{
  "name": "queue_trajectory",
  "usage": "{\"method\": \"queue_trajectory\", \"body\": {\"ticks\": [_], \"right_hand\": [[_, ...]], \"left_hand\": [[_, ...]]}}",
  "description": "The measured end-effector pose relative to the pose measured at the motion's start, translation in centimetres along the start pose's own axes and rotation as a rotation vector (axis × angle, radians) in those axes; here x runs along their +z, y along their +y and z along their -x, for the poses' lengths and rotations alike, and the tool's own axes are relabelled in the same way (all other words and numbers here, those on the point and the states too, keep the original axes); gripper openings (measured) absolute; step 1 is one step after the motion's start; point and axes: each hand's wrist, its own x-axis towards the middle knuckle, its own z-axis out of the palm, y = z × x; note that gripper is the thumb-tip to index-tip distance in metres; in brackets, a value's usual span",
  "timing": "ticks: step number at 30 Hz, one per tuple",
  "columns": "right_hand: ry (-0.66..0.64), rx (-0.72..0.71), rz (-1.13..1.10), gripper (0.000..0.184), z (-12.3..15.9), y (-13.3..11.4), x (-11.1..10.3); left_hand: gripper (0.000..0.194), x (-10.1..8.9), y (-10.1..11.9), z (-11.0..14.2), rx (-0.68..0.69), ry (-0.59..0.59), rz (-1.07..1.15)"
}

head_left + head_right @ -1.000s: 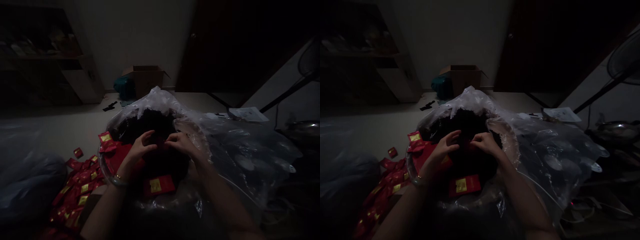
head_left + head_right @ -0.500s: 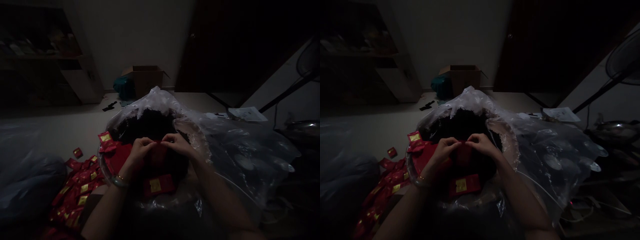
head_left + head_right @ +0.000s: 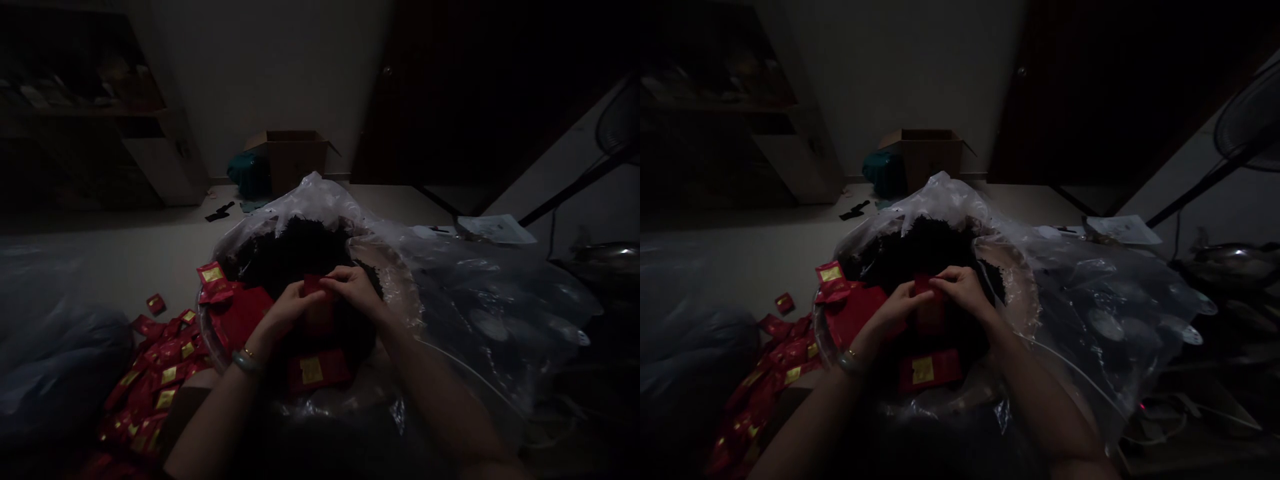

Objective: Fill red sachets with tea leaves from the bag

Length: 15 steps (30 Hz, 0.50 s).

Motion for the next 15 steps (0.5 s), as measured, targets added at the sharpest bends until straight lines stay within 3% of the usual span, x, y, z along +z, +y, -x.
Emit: {"method": "queue_trajectory", "body": {"ticks": [5, 8, 11, 15], "right_hand": [[-0.025, 0.056, 0.118, 0.038, -1.0, 0.9, -1.6], [0.043, 0.07, 0.533, 0.041, -1.5, 2.6, -3.4], [-0.149, 0.293, 0.943, 0.059, -1.5, 4.7, -4.2], [-0.219, 0.386, 0.994, 0.051, -1.5, 6.4, -3.6]], "left_hand": [[0.059, 1.1, -1.0, -0.3, -0.122, 0.041, 0.191], [0.064, 0.9, -0.6, -0.3, -0.141, 0.105, 0.221], [0.063, 0.6, -0.2, -0.2, -0.13, 0.128, 0.23], [0.062, 0.6, -0.3, -0.2, -0.114, 0.125, 0.213]]}}
